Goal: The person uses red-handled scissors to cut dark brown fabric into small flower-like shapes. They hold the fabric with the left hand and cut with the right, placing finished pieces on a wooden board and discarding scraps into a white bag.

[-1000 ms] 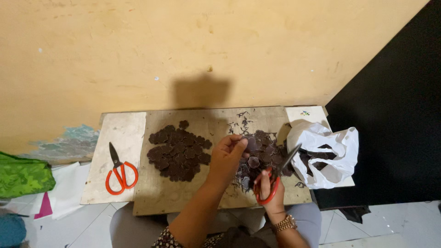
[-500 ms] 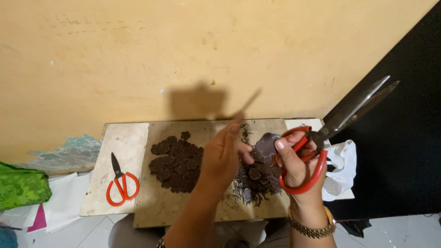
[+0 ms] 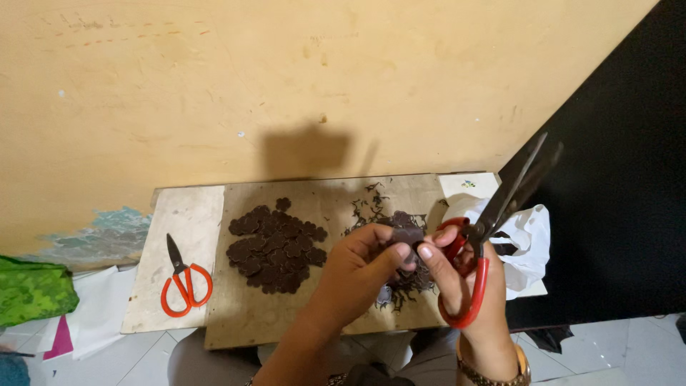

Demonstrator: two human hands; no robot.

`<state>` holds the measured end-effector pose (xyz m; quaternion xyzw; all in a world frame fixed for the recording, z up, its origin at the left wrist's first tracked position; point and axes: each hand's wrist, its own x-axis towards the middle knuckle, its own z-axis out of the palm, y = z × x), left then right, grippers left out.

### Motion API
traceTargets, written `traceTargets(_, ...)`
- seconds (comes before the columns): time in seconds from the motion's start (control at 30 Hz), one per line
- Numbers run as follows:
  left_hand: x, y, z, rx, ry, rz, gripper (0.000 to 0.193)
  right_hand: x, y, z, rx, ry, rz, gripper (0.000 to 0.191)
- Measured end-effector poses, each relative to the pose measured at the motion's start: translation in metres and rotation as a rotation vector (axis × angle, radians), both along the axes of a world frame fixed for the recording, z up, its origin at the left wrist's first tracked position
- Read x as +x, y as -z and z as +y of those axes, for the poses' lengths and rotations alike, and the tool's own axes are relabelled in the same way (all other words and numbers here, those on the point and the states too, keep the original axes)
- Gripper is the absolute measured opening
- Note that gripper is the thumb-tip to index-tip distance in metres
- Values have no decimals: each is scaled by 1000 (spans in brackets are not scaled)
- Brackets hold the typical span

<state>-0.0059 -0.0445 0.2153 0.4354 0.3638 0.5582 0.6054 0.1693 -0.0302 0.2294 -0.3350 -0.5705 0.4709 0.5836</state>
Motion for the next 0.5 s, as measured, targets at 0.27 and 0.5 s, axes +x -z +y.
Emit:
traceTargets(0.27,-1,-3,5,91,-191,-138,10,-2,31,-9,-93,-165,-259,26)
traceTargets(0.5,-3,-23,-7,836,-558,561,24,-4,46,-20,-141,-124,268,29)
